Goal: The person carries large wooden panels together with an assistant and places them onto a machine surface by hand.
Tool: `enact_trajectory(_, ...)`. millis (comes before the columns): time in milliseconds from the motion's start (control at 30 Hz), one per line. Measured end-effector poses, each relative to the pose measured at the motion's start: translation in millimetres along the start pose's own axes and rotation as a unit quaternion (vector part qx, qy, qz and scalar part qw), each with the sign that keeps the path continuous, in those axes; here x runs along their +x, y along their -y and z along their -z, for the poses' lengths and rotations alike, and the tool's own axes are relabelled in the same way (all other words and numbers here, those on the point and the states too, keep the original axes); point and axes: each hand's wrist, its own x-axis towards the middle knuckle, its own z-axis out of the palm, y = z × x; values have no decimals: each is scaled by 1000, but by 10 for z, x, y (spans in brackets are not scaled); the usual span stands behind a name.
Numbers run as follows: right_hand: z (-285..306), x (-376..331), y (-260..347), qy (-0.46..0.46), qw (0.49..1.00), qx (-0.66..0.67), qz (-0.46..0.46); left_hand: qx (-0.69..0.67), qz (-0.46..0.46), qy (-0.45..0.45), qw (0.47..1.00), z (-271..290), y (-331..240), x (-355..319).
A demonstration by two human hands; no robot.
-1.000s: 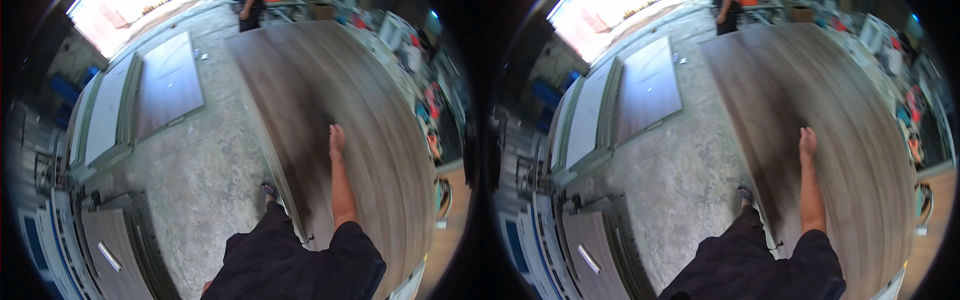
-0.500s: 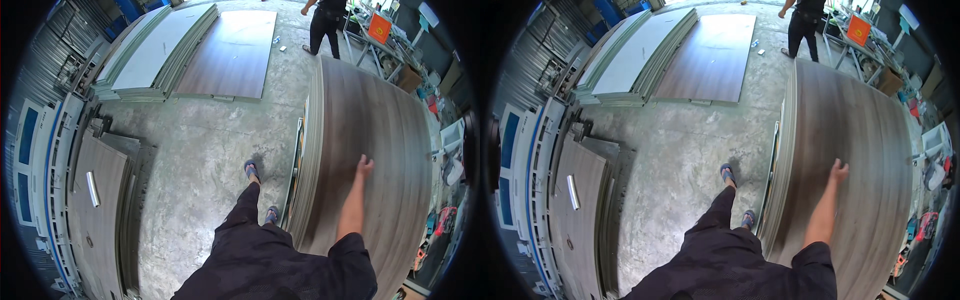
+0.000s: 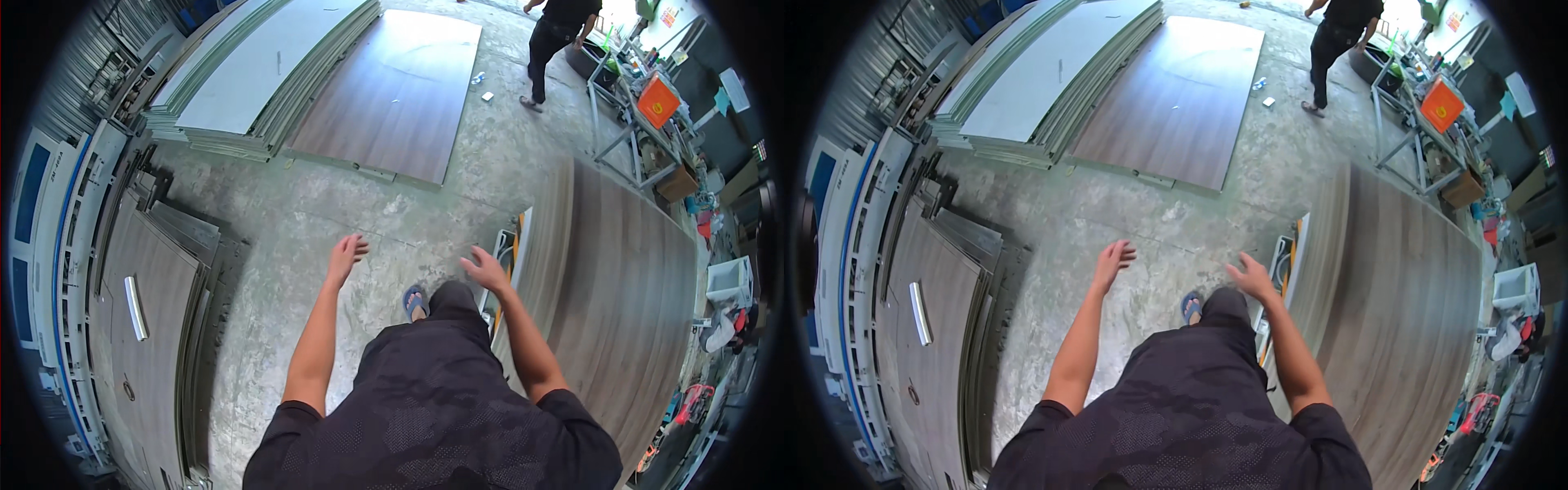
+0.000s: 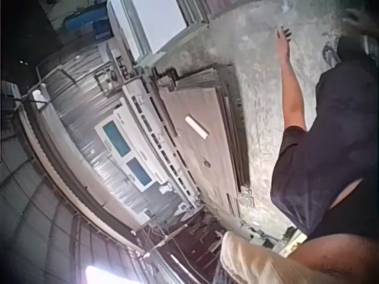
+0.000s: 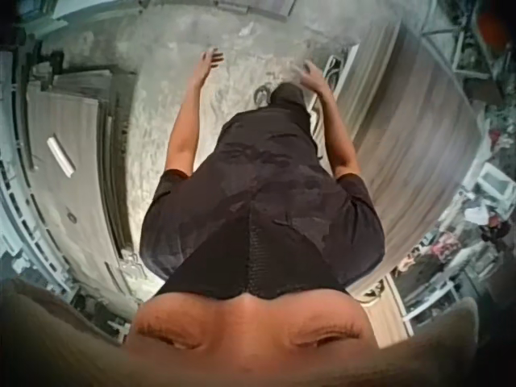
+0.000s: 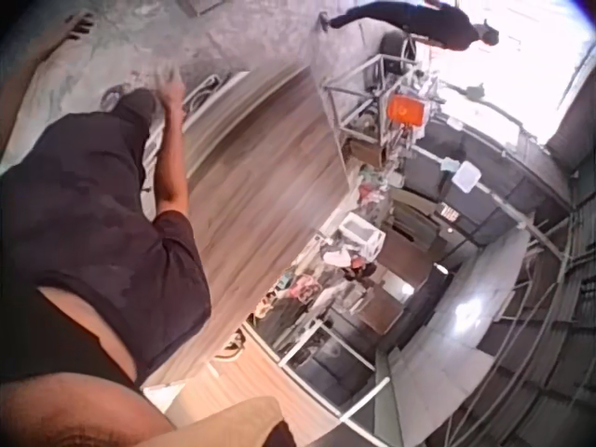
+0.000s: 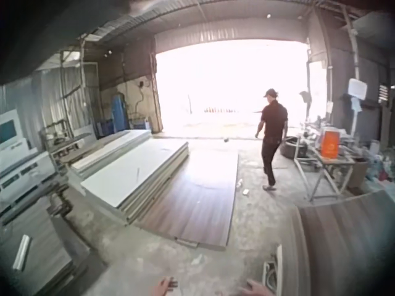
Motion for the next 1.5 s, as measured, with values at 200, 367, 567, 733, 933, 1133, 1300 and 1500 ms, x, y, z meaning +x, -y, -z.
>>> enact_trajectory(200, -423, 691, -162, 289, 931, -42, -217, 166, -42, -2, 985, 315, 262, 1206)
enact_trajectory(367, -1183, 1693, 497, 281, 851, 367, -250, 316, 147, 42, 937, 1325, 1471, 1230)
enact_trajectory(567, -1096, 3994, 1703, 376, 871, 149, -278, 255, 566, 20, 784, 2479, 800, 805)
enact_trajectory(733, -1408, 5853, 2676, 368, 895, 156, -196, 164, 506, -162, 831, 3694, 622, 1438)
enact_trajectory(933, -1963, 7119, 3165, 226, 928, 201, -217, 73, 414, -150, 895, 3732, 367, 3814)
enact_trajectory(1133, -2501, 6900, 2968, 65, 858, 290, -418, 145, 449, 26, 881, 4878, 258, 5897)
enact_trajectory(1300, -2956, 6884, 3395, 1, 771, 392, -502, 420, 309, -28, 853, 6375, 253, 7204)
enact_trajectory(1500, -3278, 7633, 3218, -1, 745, 421, -518, 147, 412, 11, 899, 5708, 497, 8792)
